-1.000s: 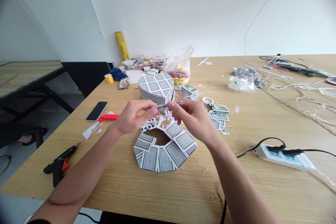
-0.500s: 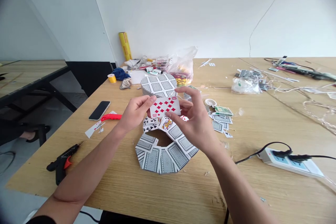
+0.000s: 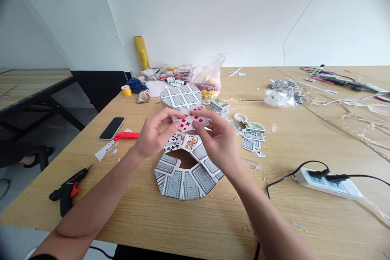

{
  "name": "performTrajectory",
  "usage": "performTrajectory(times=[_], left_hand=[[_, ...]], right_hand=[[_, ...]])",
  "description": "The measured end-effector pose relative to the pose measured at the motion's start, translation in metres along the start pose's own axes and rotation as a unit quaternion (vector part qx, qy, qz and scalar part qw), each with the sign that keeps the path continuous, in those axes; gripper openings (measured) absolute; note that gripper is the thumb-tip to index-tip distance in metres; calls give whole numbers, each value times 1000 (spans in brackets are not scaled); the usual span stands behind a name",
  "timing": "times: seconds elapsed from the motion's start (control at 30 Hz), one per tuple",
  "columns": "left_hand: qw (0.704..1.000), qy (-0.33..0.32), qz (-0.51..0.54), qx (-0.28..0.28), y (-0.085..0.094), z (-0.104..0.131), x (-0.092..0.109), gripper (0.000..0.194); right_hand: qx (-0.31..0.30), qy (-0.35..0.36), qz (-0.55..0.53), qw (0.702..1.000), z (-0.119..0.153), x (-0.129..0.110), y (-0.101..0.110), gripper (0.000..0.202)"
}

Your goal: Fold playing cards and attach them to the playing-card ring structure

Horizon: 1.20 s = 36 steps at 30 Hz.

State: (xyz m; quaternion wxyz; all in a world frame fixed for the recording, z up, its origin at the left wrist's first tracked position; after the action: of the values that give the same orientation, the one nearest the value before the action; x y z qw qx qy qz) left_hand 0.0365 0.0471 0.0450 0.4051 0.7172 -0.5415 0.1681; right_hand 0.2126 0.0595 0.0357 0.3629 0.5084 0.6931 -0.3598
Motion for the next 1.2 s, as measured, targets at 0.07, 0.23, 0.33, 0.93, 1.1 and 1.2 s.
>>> performTrajectory(times=[0.07, 0.23, 0.33, 0.93, 1.1, 1.2], left_hand=[[1000, 9, 18, 6, -1, 0, -3, 22], [999, 12, 31, 18, -2, -1, -6, 30], [999, -12, 2, 41, 2, -1, -3, 35], [992, -112, -39, 40, 9, -5, 8, 11], [994, -104, -23, -26, 3, -6, 8, 16], [995, -91, -22, -34, -1, -5, 6, 15]], right_hand=[[-2, -4, 0, 1000, 0, 1, 1, 25], [-6, 0, 58, 998, 0, 2, 6, 29], [24, 11, 100, 995, 1, 1, 11, 31], [-38, 5, 154, 987, -3, 1, 7, 16], [-168, -164, 81, 969, -1, 15, -7, 42], [-180, -201, 20, 963, 0, 19, -9, 40]])
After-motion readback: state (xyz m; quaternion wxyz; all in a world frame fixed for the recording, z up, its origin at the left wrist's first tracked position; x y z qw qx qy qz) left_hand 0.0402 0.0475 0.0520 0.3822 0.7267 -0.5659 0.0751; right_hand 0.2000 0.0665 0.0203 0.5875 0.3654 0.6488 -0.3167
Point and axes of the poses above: each hand's wrist, its own z-axis away from the middle knuckle, its own y-axis out of the back of the hand, x = y × z, the point moved 8 cm from there along -z, towards the middle knuckle, and after that the axes turned 6 degrees about -z, right-handed, at the moved point
